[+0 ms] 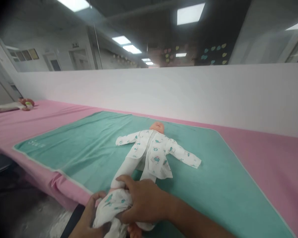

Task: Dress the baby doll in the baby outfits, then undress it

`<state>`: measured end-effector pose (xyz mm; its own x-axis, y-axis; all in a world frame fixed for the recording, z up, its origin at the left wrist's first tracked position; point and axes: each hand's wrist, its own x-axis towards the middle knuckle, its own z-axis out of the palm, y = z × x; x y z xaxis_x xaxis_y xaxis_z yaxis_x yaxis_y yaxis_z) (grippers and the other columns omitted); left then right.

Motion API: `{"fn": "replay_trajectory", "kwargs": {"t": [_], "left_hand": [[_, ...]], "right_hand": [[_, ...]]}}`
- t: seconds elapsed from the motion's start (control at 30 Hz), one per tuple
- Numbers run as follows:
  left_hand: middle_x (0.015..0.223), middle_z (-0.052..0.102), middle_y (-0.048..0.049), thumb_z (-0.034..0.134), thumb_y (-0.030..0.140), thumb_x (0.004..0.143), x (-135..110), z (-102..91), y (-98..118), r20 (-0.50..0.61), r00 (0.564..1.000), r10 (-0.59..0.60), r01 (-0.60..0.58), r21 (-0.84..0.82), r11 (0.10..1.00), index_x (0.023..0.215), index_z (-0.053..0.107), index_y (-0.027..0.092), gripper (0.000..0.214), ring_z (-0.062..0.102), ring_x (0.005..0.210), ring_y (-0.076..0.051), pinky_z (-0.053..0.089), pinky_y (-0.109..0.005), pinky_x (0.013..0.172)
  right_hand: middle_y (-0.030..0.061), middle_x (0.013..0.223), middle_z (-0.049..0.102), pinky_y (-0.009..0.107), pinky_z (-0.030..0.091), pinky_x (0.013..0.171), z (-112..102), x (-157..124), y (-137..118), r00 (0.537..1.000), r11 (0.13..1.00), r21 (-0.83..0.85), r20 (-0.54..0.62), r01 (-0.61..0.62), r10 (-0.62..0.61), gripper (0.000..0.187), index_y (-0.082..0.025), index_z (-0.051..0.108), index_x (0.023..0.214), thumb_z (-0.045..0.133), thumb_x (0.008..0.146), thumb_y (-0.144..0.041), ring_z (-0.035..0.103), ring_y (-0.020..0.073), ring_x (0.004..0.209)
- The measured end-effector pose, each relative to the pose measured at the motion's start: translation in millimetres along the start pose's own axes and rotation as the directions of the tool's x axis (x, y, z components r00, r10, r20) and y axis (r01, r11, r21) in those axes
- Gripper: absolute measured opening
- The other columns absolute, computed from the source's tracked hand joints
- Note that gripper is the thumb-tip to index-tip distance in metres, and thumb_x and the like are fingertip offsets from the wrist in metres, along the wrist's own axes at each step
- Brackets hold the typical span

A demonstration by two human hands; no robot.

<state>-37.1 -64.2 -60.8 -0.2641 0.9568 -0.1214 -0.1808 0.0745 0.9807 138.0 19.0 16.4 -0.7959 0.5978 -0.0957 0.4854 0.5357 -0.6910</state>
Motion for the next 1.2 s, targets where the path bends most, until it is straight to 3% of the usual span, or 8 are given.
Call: {"fn": "replay_trajectory", "kwargs": {"t": [0.13, 0.33, 0.6, 0.77, 0.9, 1.03, 1.1, 1.2], "left_hand": [[0.070, 0.066, 0.0014, 0.071, 0.007, 0.040, -2.3, 4.0, 7.3, -0.084, 0.988, -0.127, 0.114, -0.141, 0.983, 0.111, 0.042, 0.022, 0.078, 0.060, 0.057, -0.017, 0.044, -0.023, 0.053], [0.079, 0.070, -0.0041, 0.078, 0.018, 0.042, -12.1, 4.6, 22.5, -0.116, 0.974, -0.195, 0.157, -0.279, 0.947, 0.109, 0.058, 0.020, 0.070, 0.066, 0.072, -0.026, 0.050, -0.032, 0.065], [0.096, 0.069, -0.0077, 0.081, 0.034, 0.050, -8.6, -5.0, 16.6, 0.044, 0.999, 0.009, -0.003, -0.132, 0.991, 0.115, 0.059, 0.021, 0.070, 0.062, 0.089, -0.029, 0.049, -0.032, 0.072], [0.089, 0.065, -0.0074, 0.077, 0.052, 0.058, 9.6, -19.9, 31.3, 0.289, 0.957, 0.017, 0.018, -0.121, 0.992, 0.120, 0.055, 0.021, 0.073, 0.060, 0.080, -0.023, 0.047, -0.031, 0.071], [0.082, 0.060, -0.0034, 0.068, 0.039, 0.075, 22.8, -31.4, 40.0, 0.276, 0.960, 0.042, -0.062, 0.063, 0.996, 0.107, 0.061, 0.020, 0.038, 0.056, 0.075, -0.016, 0.045, -0.026, 0.068], [0.108, 0.058, -0.0063, 0.073, 0.035, 0.068, 10.7, -25.3, 37.8, 0.348, 0.935, 0.071, -0.131, 0.151, 0.980, 0.114, 0.054, 0.024, 0.051, 0.056, 0.095, -0.023, 0.046, -0.031, 0.079], [0.111, 0.059, -0.0078, 0.076, 0.034, 0.062, -1.6, -16.5, 35.5, 0.317, 0.946, 0.061, -0.122, 0.176, 0.977, 0.121, 0.048, 0.024, 0.067, 0.058, 0.096, -0.025, 0.047, -0.034, 0.081], [0.100, 0.065, -0.0078, 0.077, 0.031, 0.058, -17.1, -0.3, 36.8, 0.110, 0.994, 0.019, -0.047, 0.259, 0.965, 0.125, 0.046, 0.022, 0.075, 0.061, 0.091, -0.027, 0.048, -0.035, 0.079]], "right_hand": [[0.0032, 0.106, 0.065, 0.027, 0.040, 0.069, -5.2, -1.9, -5.5, 0.999, 0.997, 0.070, 0.047, 0.013, -0.017, 0.080, -0.032, 0.030, 0.140, 0.066, 0.070, -0.040, 0.061, 0.0223, 0.089], [0.0017, 0.102, 0.065, 0.028, 0.041, 0.069, 0.5, -2.0, -4.3, 1.000, 0.998, 0.068, -0.019, 0.009, -0.007, 0.074, -0.035, 0.033, 0.139, 0.062, 0.070, -0.026, 0.061, 0.0221, 0.088], [0.0017, 0.107, 0.064, 0.029, 0.041, 0.072, 4.2, 4.4, -2.8, 0.994, 0.993, 0.111, -0.109, 0.036, -0.024, 0.061, -0.032, 0.038, 0.135, 0.055, 0.077, -0.025, 0.059, 0.0204, 0.089], [0.0006, 0.105, 0.064, 0.030, 0.042, 0.077, 3.1, 8.2, 3.8, 0.985, 0.954, 0.293, -0.175, 0.058, -0.006, 0.043, -0.030, 0.048, 0.126, 0.050, 0.083, -0.023, 0.058, 0.0186, 0.093], [-0.0001, 0.096, 0.065, 0.029, 0.042, 0.075, 6.7, 9.9, 8.0, 0.973, 0.949, 0.310, -0.231, 0.056, 0.018, 0.035, -0.027, 0.053, 0.118, 0.051, 0.083, -0.023, 0.060, 0.0181, 0.088], [-0.0022, 0.082, 0.065, 0.027, 0.041, 0.068, 10.5, 10.5, 8.6, 0.964, 0.964, 0.261, -0.263, 0.042, 0.029, 0.034, -0.025, 0.053, 0.116, 0.054, 0.082, -0.027, 0.059, 0.0159, 0.075], [-0.0027, 0.078, 0.065, 0.027, 0.040, 0.066, 12.4, 10.4, 7.6, 0.961, 0.975, 0.219, -0.275, 0.028, 0.034, 0.036, -0.025, 0.052, 0.117, 0.055, 0.082, -0.030, 0.058, 0.0157, 0.071], [-0.0014, 0.083, 0.067, 0.028, 0.040, 0.068, 15.0, 9.9, 4.7, 0.954, 0.990, 0.139, -0.297, 0.010, 0.032, 0.039, -0.024, 0.052, 0.118, 0.057, 0.079, -0.027, 0.059, 0.0170, 0.075]]}}
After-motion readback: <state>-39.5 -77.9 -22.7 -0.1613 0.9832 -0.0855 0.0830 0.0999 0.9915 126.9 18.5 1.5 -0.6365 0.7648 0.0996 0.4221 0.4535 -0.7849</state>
